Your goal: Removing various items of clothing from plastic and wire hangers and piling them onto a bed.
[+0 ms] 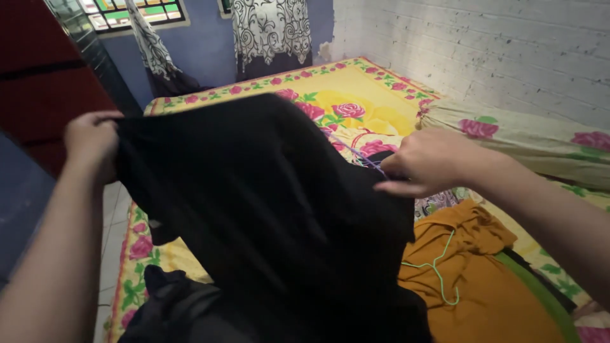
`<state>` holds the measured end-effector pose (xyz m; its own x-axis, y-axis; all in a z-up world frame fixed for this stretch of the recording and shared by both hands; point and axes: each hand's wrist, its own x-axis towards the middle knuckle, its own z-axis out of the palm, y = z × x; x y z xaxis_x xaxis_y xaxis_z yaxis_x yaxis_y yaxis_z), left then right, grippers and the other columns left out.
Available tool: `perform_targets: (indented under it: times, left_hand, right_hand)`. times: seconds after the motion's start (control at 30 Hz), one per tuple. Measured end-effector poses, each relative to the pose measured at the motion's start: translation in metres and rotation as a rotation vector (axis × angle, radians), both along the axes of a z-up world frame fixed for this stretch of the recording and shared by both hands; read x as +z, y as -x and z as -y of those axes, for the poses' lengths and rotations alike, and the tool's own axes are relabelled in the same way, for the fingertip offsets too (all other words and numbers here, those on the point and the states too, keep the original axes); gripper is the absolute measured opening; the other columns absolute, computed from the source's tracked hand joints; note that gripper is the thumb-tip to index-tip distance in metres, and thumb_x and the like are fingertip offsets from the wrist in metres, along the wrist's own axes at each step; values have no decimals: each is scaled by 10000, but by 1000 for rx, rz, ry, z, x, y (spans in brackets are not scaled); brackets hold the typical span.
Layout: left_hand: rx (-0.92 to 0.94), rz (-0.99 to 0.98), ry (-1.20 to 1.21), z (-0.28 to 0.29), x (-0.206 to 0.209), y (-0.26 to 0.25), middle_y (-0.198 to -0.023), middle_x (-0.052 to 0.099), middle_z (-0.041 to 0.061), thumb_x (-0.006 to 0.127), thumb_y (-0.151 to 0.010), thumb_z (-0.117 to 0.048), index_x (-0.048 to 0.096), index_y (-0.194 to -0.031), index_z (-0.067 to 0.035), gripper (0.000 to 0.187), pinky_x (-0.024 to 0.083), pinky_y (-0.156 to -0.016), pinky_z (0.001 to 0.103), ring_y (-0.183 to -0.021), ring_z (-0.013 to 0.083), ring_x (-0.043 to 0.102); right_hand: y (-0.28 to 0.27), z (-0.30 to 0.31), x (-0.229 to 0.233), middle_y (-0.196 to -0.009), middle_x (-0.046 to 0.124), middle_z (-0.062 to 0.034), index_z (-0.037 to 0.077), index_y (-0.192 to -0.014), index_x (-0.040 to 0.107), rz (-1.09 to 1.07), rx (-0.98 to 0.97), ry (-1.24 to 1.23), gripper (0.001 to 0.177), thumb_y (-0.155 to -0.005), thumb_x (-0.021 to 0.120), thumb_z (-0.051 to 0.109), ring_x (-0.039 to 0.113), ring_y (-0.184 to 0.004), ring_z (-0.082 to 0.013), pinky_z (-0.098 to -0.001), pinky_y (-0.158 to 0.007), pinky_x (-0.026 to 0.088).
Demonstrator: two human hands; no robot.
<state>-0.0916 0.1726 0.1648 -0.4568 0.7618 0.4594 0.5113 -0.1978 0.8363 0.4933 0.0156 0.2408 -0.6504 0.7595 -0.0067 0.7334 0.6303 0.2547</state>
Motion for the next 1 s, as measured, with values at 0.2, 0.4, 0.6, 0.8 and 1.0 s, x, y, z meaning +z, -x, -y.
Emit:
perform_targets:
  times: [0.2,0.4,0.6,0.8,1.0]
  left_hand:
    - [-42,-684,292,-48,-84,39,-1075,756,199,615,-866,-158,807,-1146,-129,340,550,-905,444,-992,343,722]
    - [-850,-467,92,68,-34,-159,-1451,589,119,533,-826,-156,558,-1441,-114,617,439,-1034,370,-1345,254,530]
    - [-1278,303,199,128,23,-259,-1478,611,77,446,-1041,-421,518,-1512,-153,546,484,-1046,364,-1325,218,580]
    - [-1479,-396,-16,167,47,-311,-1535,559,95,575,-1030,-378,471,-1532,-148,561,443,-1098,334,-1376,206,546]
    - [-1311,-632,-172,170,26,-322,-1146,761,45,681,-974,-244,706,-1244,-122,297,564,-953,327,-1075,166,723]
  right_hand:
    - [25,16,-9,-606,654,-63,164,-703,635,189,-55,-391,189,-855,601,269,678,-581,-284,-450,-586,543]
    - [17,26,-11,-629,667,-18,167,-680,642,178,86,-652,143,-817,610,189,689,-671,-221,-423,-865,491]
    - [-44,16,-10,-756,702,51,191,-800,689,158,-11,-789,160,-909,587,133,674,-741,-144,-471,-1100,339]
    - [-32,28,-15,-871,685,80,225,-844,685,143,187,-913,126,-949,631,179,671,-940,-92,-401,-1127,318]
    - [-11,34,-16,-999,611,-53,142,-828,672,-177,356,-735,177,-894,765,277,607,-1157,-255,-456,-1115,391]
